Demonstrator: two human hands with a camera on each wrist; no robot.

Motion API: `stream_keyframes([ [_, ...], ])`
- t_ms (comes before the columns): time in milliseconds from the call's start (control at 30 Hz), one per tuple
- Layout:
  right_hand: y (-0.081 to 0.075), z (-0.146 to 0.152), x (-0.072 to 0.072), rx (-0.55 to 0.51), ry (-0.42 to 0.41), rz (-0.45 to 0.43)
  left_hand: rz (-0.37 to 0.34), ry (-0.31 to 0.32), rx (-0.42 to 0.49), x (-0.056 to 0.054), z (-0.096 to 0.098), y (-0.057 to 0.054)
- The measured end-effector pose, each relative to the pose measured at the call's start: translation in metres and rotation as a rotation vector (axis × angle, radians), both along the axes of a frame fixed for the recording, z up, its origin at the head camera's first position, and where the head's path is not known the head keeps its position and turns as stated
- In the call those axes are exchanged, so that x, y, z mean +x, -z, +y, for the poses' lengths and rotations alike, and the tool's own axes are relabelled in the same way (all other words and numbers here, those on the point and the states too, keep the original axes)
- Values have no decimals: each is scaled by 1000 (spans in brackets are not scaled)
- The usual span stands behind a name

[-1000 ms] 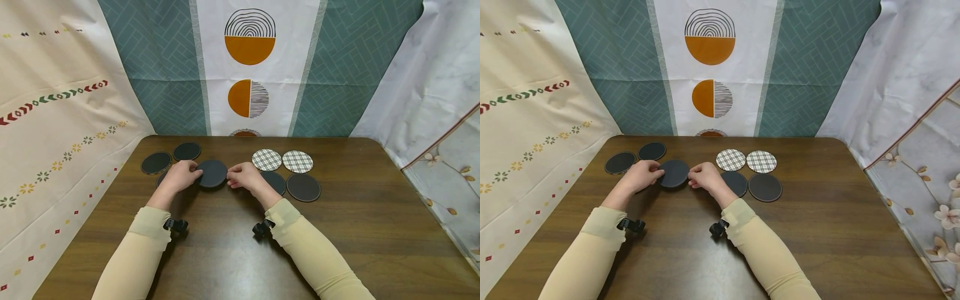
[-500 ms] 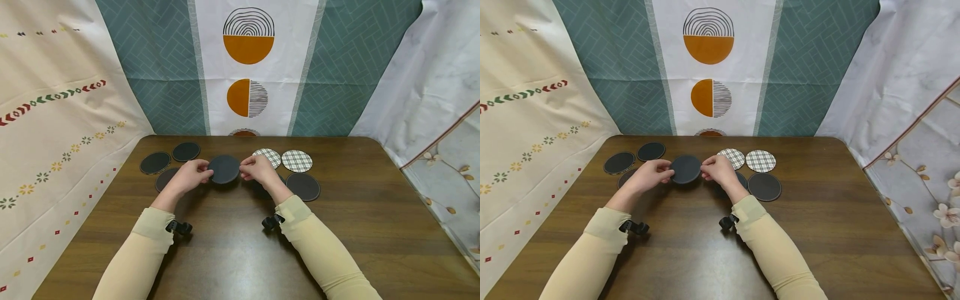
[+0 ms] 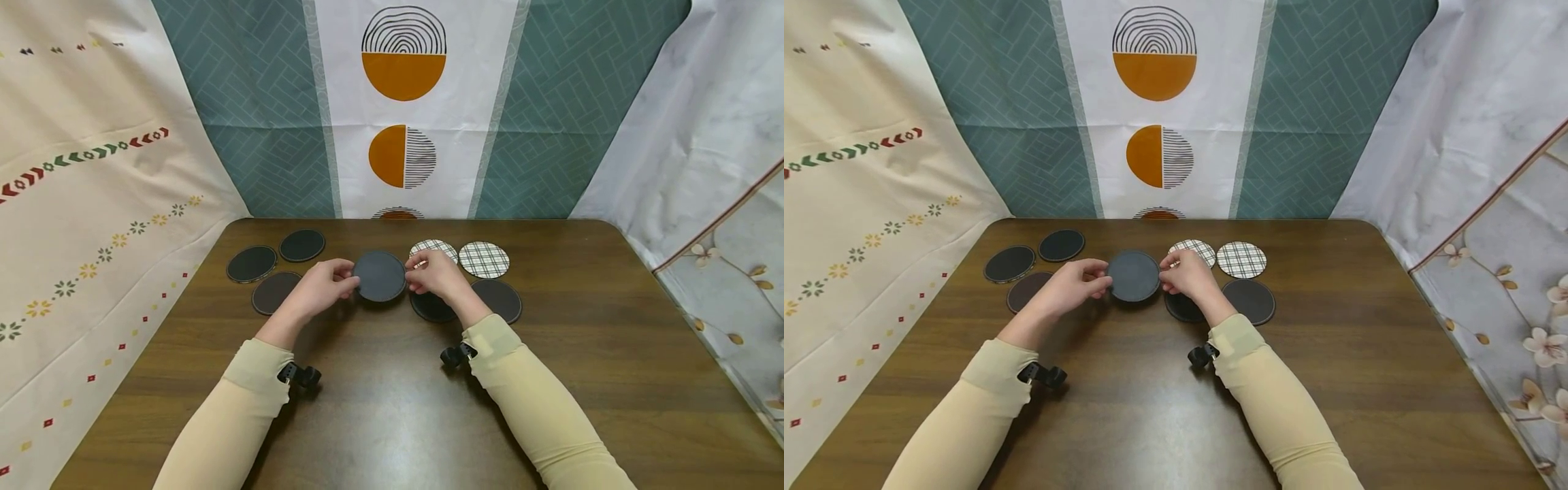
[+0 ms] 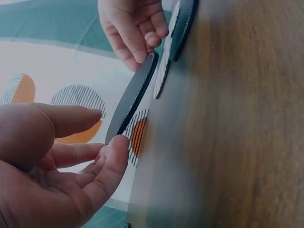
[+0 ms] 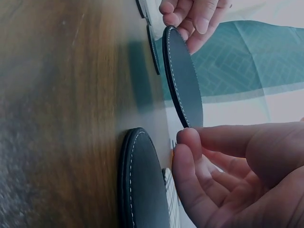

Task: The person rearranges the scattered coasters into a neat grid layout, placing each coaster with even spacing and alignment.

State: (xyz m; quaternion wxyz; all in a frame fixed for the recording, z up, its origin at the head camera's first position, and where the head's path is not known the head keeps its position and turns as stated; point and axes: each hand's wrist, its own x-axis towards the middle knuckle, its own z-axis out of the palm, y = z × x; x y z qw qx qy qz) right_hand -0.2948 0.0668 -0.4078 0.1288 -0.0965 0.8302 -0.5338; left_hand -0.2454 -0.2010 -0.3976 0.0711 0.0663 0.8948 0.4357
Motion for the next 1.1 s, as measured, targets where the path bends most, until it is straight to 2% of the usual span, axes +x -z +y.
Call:
stream_keyframes([
  [233,2,3,-4,119,-28,38,-2,-1,-16,0,4,5],
  [400,4,3,-6,183,-51,45,7,2,-68,-2,7,9],
  [733,4,2,-3,276,-85,95,-26,25,-168,-1,10,15],
  [1100,10,1,-7,384,-104,147,11,22,-240,-1,14,19],
])
